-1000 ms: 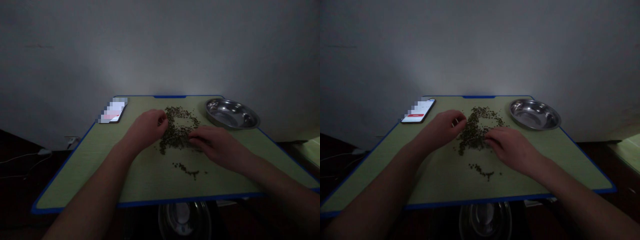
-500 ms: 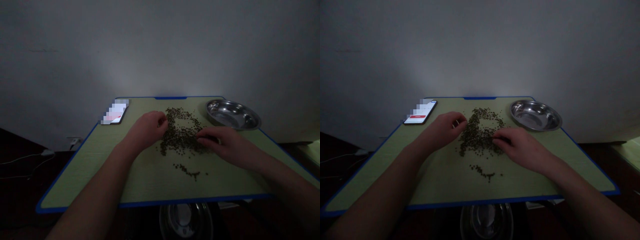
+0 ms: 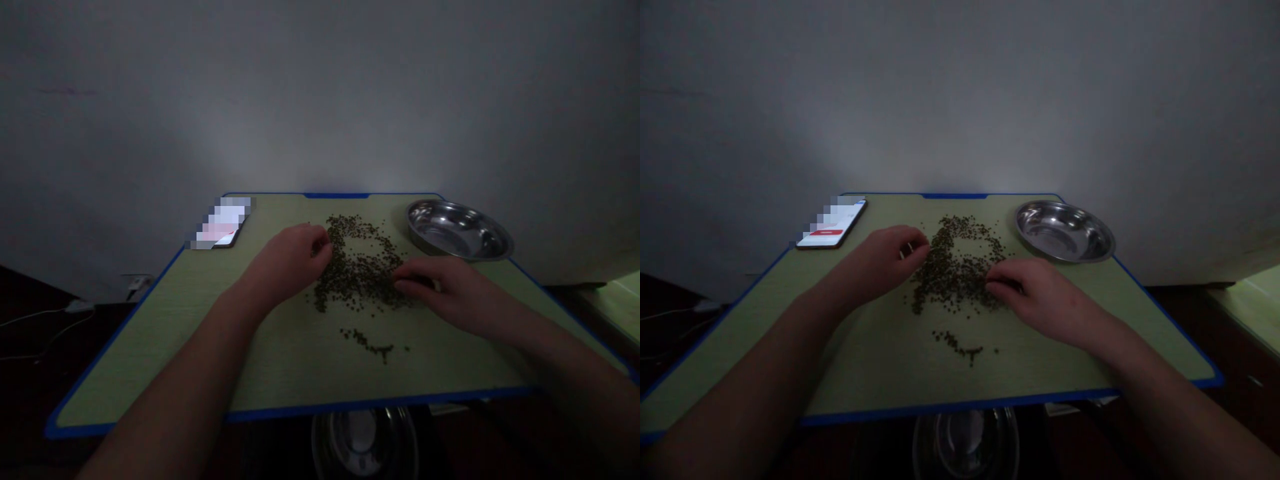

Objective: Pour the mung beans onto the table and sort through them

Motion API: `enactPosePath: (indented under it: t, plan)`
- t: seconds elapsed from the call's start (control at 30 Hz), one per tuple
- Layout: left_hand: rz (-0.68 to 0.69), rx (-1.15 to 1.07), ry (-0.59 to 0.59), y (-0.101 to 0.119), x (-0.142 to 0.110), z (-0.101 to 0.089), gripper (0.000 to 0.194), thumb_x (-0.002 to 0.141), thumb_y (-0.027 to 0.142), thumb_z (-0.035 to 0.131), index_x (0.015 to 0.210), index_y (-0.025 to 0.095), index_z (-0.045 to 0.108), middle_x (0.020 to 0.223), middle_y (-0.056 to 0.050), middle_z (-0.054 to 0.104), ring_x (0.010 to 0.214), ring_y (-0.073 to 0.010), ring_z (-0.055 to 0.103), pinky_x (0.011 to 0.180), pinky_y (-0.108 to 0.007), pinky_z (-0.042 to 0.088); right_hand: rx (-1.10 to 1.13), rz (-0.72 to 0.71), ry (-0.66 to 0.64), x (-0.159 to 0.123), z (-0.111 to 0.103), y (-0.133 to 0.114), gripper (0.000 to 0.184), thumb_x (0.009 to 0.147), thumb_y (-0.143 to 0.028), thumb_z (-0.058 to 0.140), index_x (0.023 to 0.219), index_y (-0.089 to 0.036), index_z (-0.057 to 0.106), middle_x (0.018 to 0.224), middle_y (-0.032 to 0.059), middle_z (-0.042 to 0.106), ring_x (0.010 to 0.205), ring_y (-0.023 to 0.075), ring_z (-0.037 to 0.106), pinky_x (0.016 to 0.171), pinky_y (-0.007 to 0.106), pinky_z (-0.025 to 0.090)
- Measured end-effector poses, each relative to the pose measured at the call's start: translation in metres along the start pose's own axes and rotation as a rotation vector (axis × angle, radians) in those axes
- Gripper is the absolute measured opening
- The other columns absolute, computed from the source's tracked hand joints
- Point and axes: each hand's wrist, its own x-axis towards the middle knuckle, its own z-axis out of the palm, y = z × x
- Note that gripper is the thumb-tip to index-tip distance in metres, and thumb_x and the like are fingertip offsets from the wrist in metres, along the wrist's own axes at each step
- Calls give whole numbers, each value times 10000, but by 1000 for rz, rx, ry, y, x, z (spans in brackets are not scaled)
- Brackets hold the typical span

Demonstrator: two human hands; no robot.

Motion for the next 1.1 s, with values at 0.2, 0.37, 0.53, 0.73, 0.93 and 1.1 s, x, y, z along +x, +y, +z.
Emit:
enactPosePath:
  t: [0.2,0.37,0.53,0.73,0.93,1.1]
  plan:
    - [22,0,5,-1,0,2,210,867,279,459,798,176,630,763,-61,649,661,-154,542,611,-294,388,63,48,8,-14,1,2,178,919,-294,513,915,-230,679,853,19,723,742,175,651,635,300,494]
    - [19,1,-1,1,0,1,206,864,269,461,789,173,627,759,-59,642,658,-154,538,612,-294,387,187,149,93,-15,6,-3,151,881,-300,562,886,-214,687,809,21,723,709,171,651,611,291,505]
    - [16,-4,-18,2,0,0,204,862,260,461,794,169,630,759,-57,640,660,-156,541,614,-292,393,187,170,90,-7,10,3,164,877,-307,563,893,-203,689,802,27,720,674,166,641,594,296,497]
    - [16,13,-16,0,0,0,213,867,270,457,803,168,633,770,-61,639,667,-155,543,619,-292,394,139,174,198,1,8,12,177,882,-310,561,906,-186,685,798,43,720,677,174,634,613,308,493]
    - [6,23,-6,-1,0,0,222,875,275,448,819,165,632,788,-64,654,683,-154,549,636,-290,401,109,118,148,-7,2,2,180,897,-314,542,901,-200,681,836,35,719,729,177,636,628,300,476]
    - [-6,24,-9,0,0,-1,217,871,272,453,810,169,634,779,-62,653,673,-154,548,629,-290,402,72,67,25,-7,6,-1,177,914,-284,519,898,-210,678,842,25,703,743,169,619,656,299,455]
